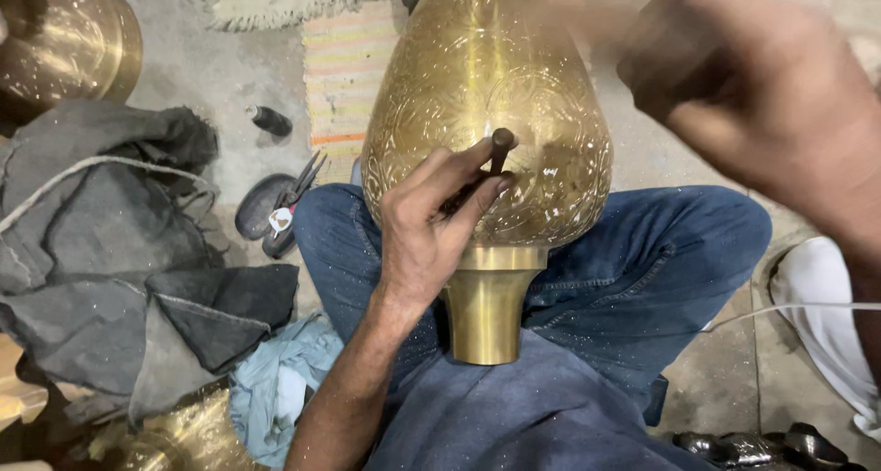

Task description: The person sits cross-legged on the floor with a large engraved brass vessel resting on their lap. They hold a chisel punch against the vessel's etched surface with one hand and strike it with a wooden mallet in the other hand, repositioning the punch repeatedly to work the decorative pattern across the brass.

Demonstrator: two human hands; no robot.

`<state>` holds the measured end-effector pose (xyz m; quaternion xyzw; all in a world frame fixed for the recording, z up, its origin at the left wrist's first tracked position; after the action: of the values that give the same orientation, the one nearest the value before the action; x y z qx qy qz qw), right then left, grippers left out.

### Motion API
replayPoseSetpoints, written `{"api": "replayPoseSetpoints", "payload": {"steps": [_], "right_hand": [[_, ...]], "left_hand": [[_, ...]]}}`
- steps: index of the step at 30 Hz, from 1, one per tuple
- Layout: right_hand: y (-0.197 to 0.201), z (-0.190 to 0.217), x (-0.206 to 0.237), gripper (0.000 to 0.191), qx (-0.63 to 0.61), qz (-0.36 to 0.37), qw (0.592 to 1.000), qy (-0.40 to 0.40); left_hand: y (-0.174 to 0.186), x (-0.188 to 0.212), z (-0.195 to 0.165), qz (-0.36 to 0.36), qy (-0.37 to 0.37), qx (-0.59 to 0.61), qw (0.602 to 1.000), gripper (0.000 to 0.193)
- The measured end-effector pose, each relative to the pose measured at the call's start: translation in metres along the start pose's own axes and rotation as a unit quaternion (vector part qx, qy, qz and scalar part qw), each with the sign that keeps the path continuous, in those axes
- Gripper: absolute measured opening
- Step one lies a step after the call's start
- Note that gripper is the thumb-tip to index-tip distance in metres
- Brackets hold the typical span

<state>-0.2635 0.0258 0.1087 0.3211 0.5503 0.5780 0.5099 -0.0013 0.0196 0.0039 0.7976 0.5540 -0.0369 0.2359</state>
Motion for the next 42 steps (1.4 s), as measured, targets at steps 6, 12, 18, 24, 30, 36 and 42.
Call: {"api": "replayPoseSetpoints", "payload": {"steps": [6, 12, 18, 24, 30, 36, 42], "right_hand": [[-0.001, 0.000, 0.002, 0.030, 0.079, 0.058, 0.995, -0.015], [0.000, 0.007, 0.005, 0.032, 0.219, 0.043, 0.974, 0.038], [0.000, 0.005, 0.000, 0.027, 0.060, 0.070, 0.995, -0.034], [0.001, 0.009, 0.005, 0.034, -0.033, 0.026, 0.997, -0.068], [0.010, 0.015, 0.009, 0.025, -0.073, 0.033, 0.991, -0.104], [0.009, 0.015, 0.014, 0.021, 0.016, 0.040, 0.995, -0.095], [-0.017, 0.009, 0.031, 0.028, 0.130, -0.013, 0.990, -0.044]], "left_hand": [[-0.001, 0.003, 0.008, 0.007, -0.021, -0.032, 0.999, 0.025], [-0.003, 0.003, 0.012, 0.013, -0.015, -0.022, 1.000, 0.025], [0.002, 0.001, 0.007, 0.016, -0.016, -0.033, 0.999, 0.031], [0.003, 0.000, 0.003, 0.023, -0.001, -0.018, 1.000, 0.032], [0.004, -0.002, 0.000, 0.028, -0.009, -0.010, 0.999, 0.034], [0.003, -0.001, 0.008, 0.031, -0.030, -0.020, 0.999, 0.034], [0.000, 0.002, 0.029, 0.022, 0.011, 0.022, 0.999, 0.031]]}}
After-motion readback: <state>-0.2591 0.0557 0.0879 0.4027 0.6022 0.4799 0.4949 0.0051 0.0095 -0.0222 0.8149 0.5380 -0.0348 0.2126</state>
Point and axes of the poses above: each hand's wrist, its own x-axis away from the middle knuckle, its own y-axis out of the back of the hand, z = x × y, the point moved 1 cm from there along -x, towards the middle knuckle, and after that the axes turned 2 degrees about -y, right-handed, at the moved point
